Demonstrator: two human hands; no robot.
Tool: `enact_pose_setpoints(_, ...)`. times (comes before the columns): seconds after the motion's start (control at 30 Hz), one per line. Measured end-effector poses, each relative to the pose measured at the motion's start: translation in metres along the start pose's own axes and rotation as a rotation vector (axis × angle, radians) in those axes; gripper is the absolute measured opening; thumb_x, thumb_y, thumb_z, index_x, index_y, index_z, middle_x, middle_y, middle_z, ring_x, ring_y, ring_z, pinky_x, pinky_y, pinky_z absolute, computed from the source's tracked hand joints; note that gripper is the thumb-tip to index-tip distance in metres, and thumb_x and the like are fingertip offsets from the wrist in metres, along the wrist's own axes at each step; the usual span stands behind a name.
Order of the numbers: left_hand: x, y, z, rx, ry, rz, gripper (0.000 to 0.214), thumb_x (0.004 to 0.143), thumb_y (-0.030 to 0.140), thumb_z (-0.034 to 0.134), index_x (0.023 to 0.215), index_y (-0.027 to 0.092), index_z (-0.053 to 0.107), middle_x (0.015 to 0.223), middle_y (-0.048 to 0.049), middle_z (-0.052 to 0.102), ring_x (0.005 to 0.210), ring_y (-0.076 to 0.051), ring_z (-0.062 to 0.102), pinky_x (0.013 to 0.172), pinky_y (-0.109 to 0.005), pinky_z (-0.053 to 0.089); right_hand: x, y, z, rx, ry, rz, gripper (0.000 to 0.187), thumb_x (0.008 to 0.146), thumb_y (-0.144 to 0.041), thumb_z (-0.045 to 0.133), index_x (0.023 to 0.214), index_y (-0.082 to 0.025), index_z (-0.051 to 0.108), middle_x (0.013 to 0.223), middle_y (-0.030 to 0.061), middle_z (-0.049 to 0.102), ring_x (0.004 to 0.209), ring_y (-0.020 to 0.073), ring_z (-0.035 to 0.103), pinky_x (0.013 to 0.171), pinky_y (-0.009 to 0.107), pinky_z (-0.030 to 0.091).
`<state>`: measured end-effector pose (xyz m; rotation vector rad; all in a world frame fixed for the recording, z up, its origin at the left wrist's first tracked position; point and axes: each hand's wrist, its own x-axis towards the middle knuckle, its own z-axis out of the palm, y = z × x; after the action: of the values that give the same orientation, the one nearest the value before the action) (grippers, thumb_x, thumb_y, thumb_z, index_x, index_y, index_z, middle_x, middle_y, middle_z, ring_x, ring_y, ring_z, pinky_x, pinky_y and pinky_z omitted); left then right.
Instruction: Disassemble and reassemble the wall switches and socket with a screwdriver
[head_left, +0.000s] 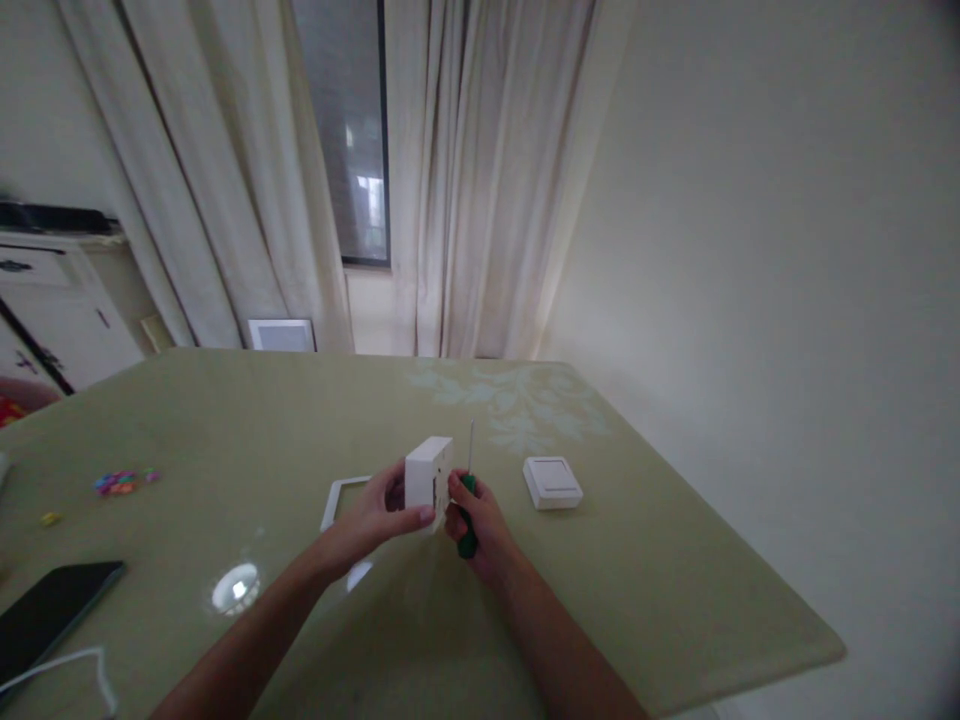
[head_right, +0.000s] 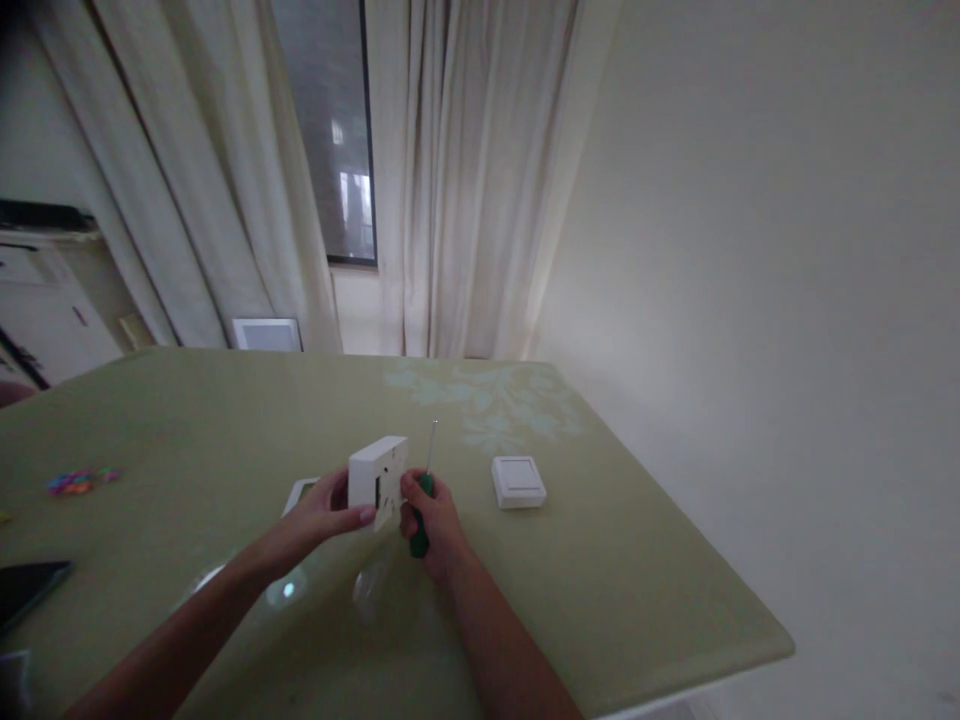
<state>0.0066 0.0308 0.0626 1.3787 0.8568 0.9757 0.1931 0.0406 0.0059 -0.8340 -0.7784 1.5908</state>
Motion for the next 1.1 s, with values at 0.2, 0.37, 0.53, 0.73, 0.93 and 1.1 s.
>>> enact_pose_setpoints(0.2, -0.007, 0.018, -0.001, 0.521, 0.058, 0.089, 0.079, 0.073, 0.051, 0.092, 0.139, 0.020, 0.059, 0.108, -0.0075, 0.077, 0.097, -0.029, 0.074, 0.084, -0.039, 0.059, 0.003, 0.009, 0.002, -0.056, -0.002, 0.007, 0.063, 0.057, -0.062, 0.098, 0.090, -0.021, 0.065, 0.045, -0.0116, 0.049, 0.038, 0.0061, 0.037, 0.039, 0.020, 0.027)
enact_pose_setpoints(0.37, -0.019, 0.024, -0.005, 0.969, 0.099, 0.174, 0.077, 0.071, 0.041, 0.091, 0.137, 0.019, 0.057, 0.127, -0.0134, 0.072, 0.115, -0.037, 0.070, 0.097, -0.048, 0.055, 0.004, 0.007, 0.003, -0.126, 0.092, -0.009, 0.058, 0.071, -0.071, 0.082, 0.096, -0.021, 0.065, 0.070, -0.0056, 0.064, 0.043, 0.0046, 0.043, 0.040, 0.019, 0.031)
enact_pose_setpoints(0.53, -0.029, 0.005, -0.008, 1.120, -0.008, 0.128, 0.069, 0.069, 0.027, 0.088, 0.130, 0.018, 0.058, 0.131, -0.0177, 0.069, 0.125, -0.040, 0.065, 0.108, -0.052, 0.052, 0.001, -0.003, 0.000, -0.345, 0.058, -0.004, 0.059, 0.074, -0.072, 0.079, 0.095, -0.018, 0.070, 0.084, -0.0011, 0.071, 0.041, 0.0039, 0.044, 0.038, 0.020, 0.030)
enact_pose_setpoints(0.73, -0.038, -0.017, -0.011, 1.085, -0.087, 0.031, 0.074, 0.069, 0.028, 0.091, 0.136, 0.018, 0.059, 0.140, -0.0199, 0.068, 0.134, -0.041, 0.062, 0.113, -0.053, 0.050, -0.002, 0.003, -0.003, -0.670, 0.032, -0.024, 0.039, 0.074, -0.051, 0.088, 0.085, -0.017, 0.072, 0.071, -0.0024, 0.065, 0.052, 0.0098, 0.052, 0.045, 0.021, 0.037)
enact_pose_setpoints(0.93, -0.029, -0.012, -0.021, 0.679, 0.125, 0.045, 0.054, 0.099, 0.058, 0.059, 0.138, 0.022, 0.067, 0.137, -0.0154, 0.071, 0.128, -0.037, 0.063, 0.113, -0.055, 0.047, -0.003, 0.001, -0.007, -0.843, 0.061, -0.036, 0.027, 0.085, -0.043, 0.078, 0.082, -0.017, 0.071, 0.072, 0.0006, 0.067, 0.057, 0.0124, 0.056, 0.049, 0.021, 0.039)
enact_pose_setpoints(1.1, -0.003, -0.013, -0.021, 0.342, 0.291, 0.018, 0.041, 0.100, 0.046, 0.052, 0.128, 0.023, 0.072, 0.094, -0.0038, 0.071, 0.092, -0.026, 0.068, 0.088, -0.041, 0.056, -0.008, -0.008, -0.006, -0.887, 0.123, -0.135, 0.027, 0.086, -0.044, 0.072, 0.093, -0.018, 0.074, 0.087, 0.0049, 0.071, 0.066, 0.0149, 0.062, 0.048, 0.021, 0.042)
